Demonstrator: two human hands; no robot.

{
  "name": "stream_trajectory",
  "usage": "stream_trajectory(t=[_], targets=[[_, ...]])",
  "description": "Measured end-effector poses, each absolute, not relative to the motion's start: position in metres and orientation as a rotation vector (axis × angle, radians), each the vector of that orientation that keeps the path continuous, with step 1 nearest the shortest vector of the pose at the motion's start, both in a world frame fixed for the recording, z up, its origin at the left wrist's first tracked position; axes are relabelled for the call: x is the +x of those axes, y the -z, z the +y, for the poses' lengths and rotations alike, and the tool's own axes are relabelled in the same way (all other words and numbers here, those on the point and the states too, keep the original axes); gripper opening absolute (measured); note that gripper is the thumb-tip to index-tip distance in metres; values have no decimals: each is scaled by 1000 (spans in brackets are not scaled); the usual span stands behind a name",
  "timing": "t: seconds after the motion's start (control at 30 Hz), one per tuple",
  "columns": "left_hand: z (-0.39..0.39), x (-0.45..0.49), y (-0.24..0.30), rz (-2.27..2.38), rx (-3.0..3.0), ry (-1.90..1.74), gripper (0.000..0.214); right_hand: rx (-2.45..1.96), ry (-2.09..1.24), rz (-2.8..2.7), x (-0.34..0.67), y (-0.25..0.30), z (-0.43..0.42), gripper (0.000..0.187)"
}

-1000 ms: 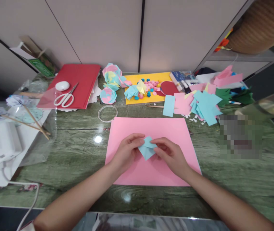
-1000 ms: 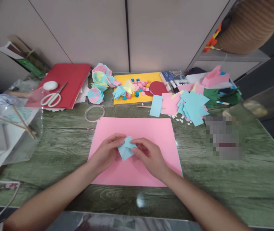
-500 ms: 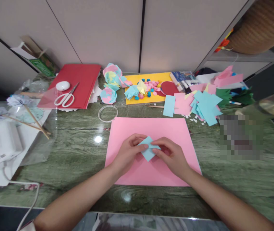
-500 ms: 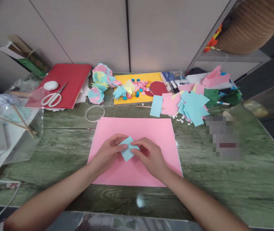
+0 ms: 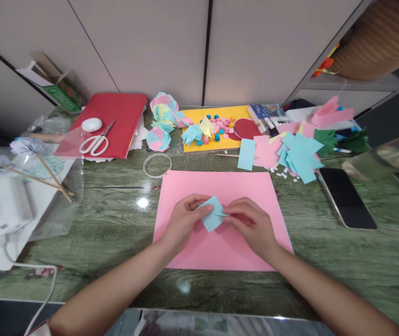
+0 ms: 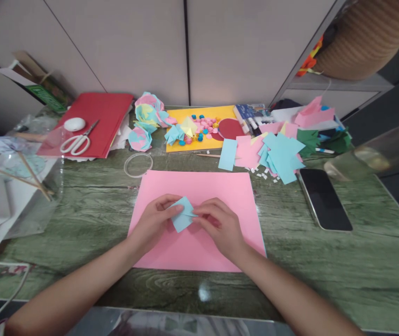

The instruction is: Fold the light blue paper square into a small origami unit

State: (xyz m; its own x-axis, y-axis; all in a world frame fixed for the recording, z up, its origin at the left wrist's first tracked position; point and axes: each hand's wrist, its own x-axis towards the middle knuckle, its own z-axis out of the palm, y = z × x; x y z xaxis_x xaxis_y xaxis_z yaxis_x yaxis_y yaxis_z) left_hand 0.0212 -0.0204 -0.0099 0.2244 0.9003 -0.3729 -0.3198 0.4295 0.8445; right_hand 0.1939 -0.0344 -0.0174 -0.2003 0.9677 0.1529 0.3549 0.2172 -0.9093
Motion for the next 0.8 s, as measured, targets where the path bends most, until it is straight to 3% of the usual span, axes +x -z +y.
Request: stream_trajectory(t=[0.8], targets=[[-27,25,8,1010,996,-733,23,-1213,-801,-1769,195,18,-37,5]])
